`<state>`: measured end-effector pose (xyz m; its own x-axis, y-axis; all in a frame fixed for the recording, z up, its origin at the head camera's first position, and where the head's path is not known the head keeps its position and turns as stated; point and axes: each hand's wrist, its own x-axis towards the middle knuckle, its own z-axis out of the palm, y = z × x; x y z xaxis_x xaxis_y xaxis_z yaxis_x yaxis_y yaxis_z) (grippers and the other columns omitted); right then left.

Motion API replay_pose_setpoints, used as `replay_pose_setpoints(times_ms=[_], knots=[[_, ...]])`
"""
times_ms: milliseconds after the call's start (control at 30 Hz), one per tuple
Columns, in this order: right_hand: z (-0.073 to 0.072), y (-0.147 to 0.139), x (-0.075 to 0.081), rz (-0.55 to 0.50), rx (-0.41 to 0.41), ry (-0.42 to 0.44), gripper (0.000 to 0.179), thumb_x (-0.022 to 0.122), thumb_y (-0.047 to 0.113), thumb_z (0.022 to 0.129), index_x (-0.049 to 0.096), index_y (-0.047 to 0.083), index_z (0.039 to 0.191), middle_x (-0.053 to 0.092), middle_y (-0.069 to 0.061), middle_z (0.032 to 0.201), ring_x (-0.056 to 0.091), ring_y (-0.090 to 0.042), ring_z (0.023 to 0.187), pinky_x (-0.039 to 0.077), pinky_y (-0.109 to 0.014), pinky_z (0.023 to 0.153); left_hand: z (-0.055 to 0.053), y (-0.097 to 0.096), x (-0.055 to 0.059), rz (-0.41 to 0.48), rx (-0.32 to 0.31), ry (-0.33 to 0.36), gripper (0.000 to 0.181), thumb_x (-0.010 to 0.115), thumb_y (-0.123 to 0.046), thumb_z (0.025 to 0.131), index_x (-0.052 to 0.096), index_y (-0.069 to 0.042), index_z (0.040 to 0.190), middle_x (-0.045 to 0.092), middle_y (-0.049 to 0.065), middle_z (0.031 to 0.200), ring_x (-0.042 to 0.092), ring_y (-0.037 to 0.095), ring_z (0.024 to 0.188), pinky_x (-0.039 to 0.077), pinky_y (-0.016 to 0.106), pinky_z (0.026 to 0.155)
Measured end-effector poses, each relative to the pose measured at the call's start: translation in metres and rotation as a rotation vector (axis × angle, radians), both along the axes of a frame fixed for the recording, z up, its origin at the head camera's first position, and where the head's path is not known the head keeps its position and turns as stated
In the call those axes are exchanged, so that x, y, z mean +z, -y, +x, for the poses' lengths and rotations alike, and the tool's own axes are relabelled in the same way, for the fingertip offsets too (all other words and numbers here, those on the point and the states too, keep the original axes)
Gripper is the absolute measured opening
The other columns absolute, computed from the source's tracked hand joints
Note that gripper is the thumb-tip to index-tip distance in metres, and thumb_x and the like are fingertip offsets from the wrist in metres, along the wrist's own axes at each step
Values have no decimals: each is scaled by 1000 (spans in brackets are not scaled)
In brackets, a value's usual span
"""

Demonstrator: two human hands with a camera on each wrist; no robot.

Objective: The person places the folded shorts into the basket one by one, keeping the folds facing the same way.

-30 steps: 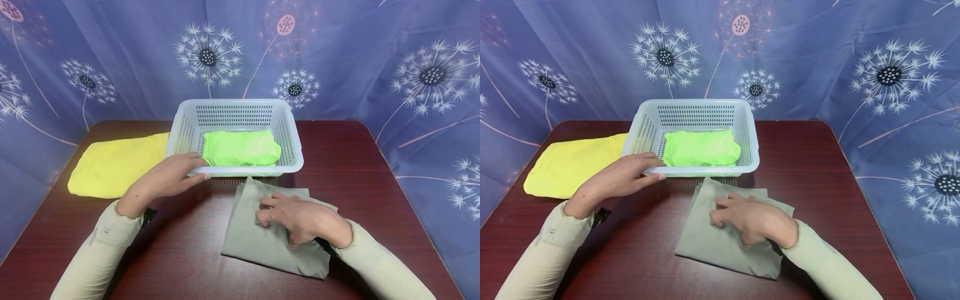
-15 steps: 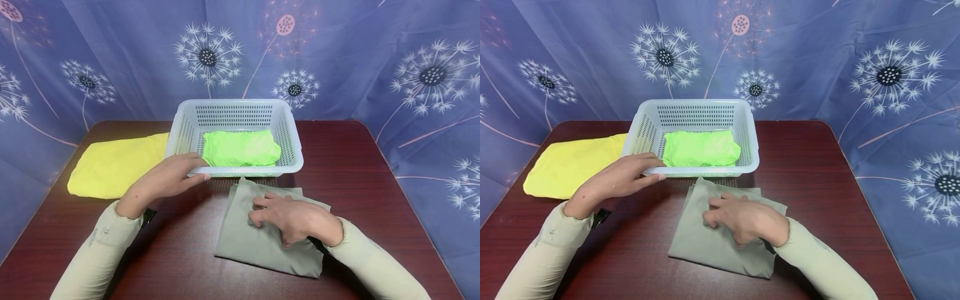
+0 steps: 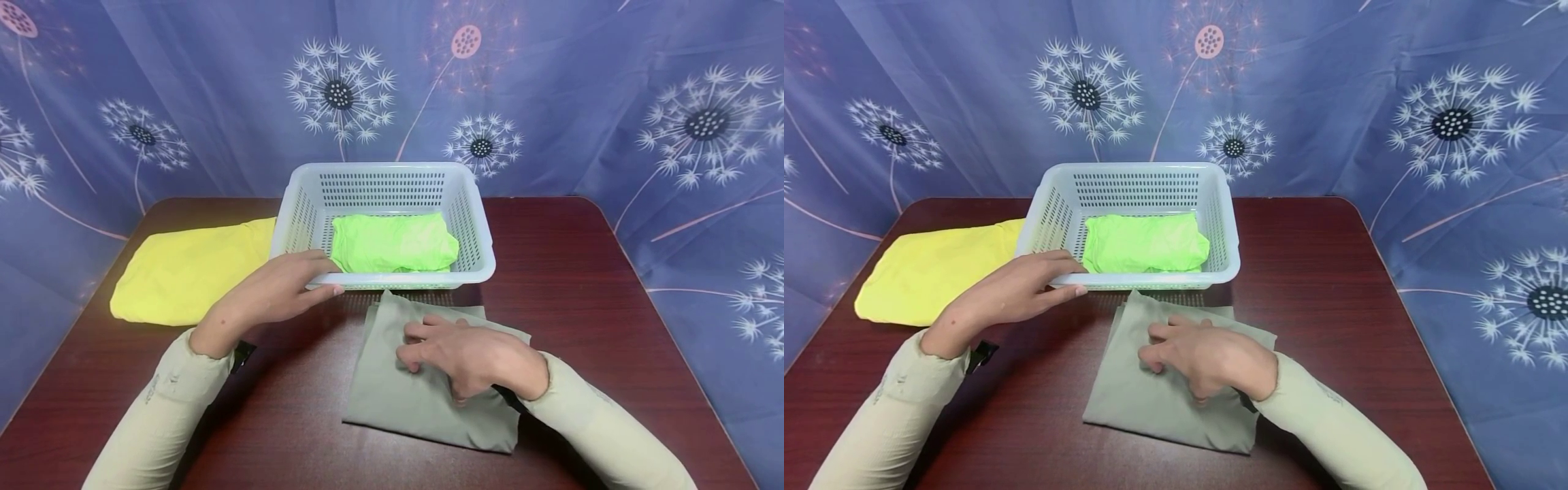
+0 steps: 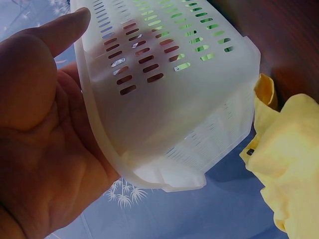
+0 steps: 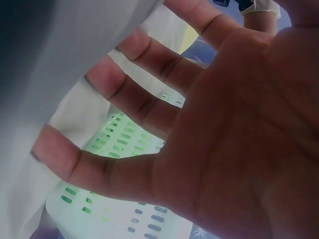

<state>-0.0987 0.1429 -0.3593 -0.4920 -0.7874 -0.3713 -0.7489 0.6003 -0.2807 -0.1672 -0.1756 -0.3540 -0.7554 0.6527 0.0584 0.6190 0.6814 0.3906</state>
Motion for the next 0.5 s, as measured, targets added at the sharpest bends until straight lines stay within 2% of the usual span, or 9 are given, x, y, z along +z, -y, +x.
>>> replay_pose_setpoints(times_ms=[500], knots=[[-2,13,0,20,18,-11,69,98,-1,55,53,30,99,44,14,107,44,-13,106,43,-33,64,0,0,0,4,5,-1,17,67,-32,106,76,-20,115,66,-6,106,61,13,94,53,40,90]])
